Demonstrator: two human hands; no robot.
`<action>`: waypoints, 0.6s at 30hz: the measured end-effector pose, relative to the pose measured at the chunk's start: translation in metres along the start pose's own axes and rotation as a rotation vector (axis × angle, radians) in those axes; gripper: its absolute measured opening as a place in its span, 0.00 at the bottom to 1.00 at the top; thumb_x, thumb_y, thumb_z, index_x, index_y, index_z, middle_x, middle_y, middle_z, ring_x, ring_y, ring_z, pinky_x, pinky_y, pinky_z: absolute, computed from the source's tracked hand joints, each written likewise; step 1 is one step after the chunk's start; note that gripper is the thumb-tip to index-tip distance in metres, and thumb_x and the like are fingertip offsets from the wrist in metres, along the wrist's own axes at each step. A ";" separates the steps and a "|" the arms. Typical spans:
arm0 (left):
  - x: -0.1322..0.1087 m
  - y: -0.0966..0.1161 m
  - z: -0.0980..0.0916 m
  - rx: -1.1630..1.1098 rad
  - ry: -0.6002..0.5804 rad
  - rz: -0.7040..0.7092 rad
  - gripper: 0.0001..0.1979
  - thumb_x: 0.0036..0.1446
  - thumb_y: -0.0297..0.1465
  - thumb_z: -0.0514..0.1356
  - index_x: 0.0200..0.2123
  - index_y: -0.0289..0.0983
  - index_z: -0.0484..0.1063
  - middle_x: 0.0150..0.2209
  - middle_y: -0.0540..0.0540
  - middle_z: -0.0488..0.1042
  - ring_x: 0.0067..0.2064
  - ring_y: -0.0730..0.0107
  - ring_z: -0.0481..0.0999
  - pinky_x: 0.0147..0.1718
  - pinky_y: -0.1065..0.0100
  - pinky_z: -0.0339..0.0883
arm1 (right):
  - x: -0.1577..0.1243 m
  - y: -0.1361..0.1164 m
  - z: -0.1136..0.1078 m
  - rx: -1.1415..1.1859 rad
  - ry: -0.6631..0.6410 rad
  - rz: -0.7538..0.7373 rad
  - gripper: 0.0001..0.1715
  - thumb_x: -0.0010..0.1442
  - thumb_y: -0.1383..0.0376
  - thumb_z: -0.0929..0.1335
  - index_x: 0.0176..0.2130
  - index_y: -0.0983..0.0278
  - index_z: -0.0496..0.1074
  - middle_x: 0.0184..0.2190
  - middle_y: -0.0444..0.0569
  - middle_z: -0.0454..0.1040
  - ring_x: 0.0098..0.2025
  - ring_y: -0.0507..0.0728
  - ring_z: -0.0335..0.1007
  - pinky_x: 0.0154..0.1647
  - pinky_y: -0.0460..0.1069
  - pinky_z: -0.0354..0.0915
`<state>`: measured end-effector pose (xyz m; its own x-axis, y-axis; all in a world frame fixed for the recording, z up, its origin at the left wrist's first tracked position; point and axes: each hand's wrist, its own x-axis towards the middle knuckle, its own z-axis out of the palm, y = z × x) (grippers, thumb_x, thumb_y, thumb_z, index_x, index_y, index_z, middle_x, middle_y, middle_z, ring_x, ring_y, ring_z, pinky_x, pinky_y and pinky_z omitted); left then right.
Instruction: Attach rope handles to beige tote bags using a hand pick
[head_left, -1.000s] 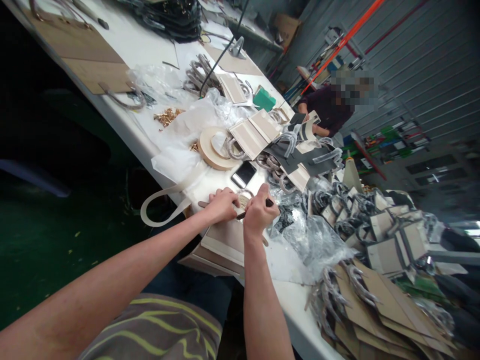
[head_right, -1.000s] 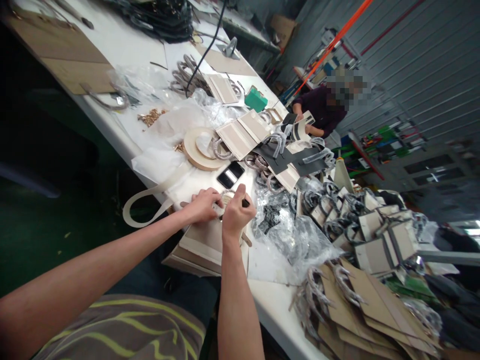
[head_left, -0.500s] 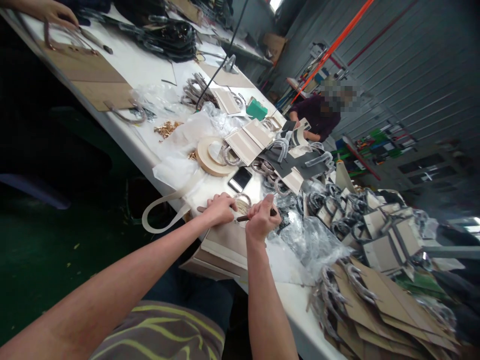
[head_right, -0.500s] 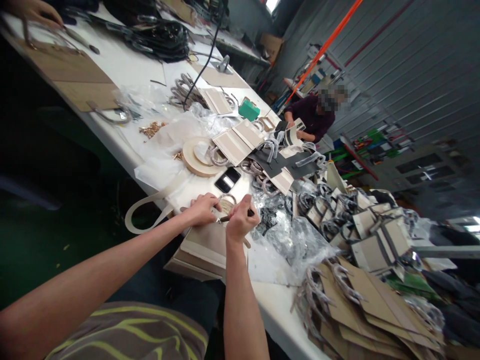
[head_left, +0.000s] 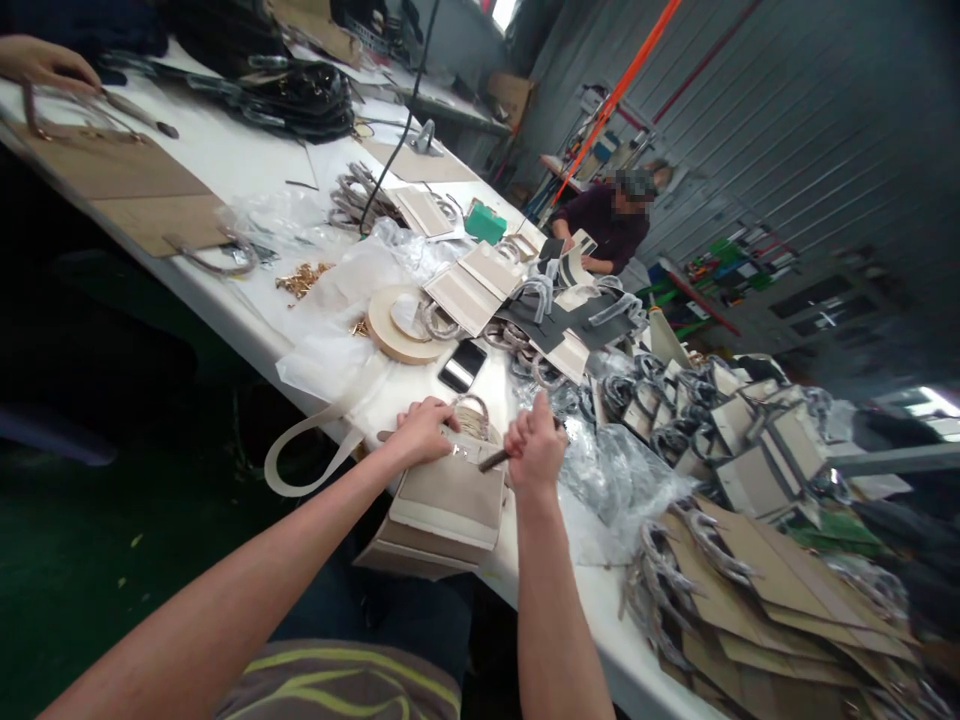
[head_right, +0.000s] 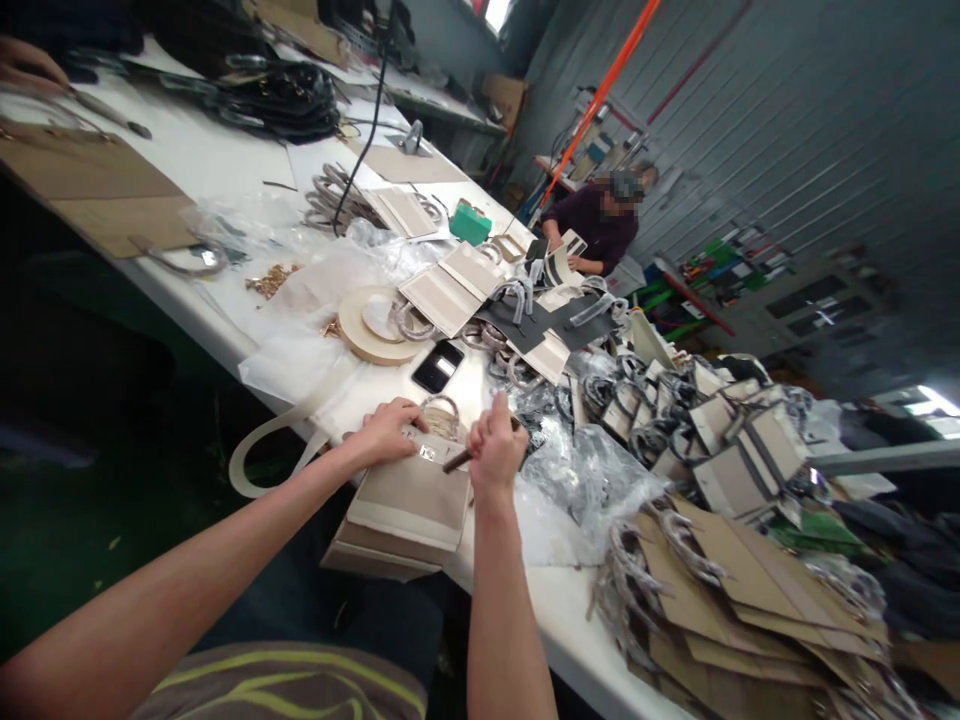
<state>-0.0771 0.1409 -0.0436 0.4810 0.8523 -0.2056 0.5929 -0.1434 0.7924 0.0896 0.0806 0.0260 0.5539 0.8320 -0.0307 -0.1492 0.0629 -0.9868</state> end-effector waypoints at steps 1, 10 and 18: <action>0.000 -0.001 0.000 -0.004 0.000 0.008 0.19 0.52 0.26 0.71 0.47 0.47 0.87 0.68 0.45 0.75 0.69 0.40 0.72 0.67 0.43 0.66 | -0.006 -0.007 -0.023 -0.030 -0.037 0.040 0.43 0.65 0.37 0.77 0.24 0.56 0.51 0.16 0.31 0.48 0.15 0.46 0.39 0.13 0.45 0.39; 0.003 -0.003 0.003 0.014 0.003 0.049 0.19 0.54 0.27 0.69 0.50 0.43 0.87 0.69 0.42 0.73 0.69 0.39 0.71 0.70 0.40 0.63 | -0.047 0.015 -0.219 -1.378 -0.092 0.053 0.42 0.73 0.39 0.68 0.17 0.57 0.59 0.17 0.47 0.64 0.24 0.56 0.62 0.29 0.52 0.53; 0.000 -0.009 0.007 0.080 0.110 0.110 0.19 0.55 0.31 0.72 0.51 0.47 0.88 0.67 0.40 0.74 0.68 0.37 0.74 0.70 0.38 0.65 | -0.038 0.039 -0.246 -1.649 0.132 -0.178 0.25 0.75 0.44 0.71 0.48 0.63 0.82 0.50 0.59 0.81 0.50 0.66 0.79 0.46 0.54 0.67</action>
<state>-0.0783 0.1388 -0.0546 0.4749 0.8785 -0.0521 0.5921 -0.2751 0.7574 0.2646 -0.0841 -0.0507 0.5414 0.8242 0.1660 0.8403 -0.5371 -0.0740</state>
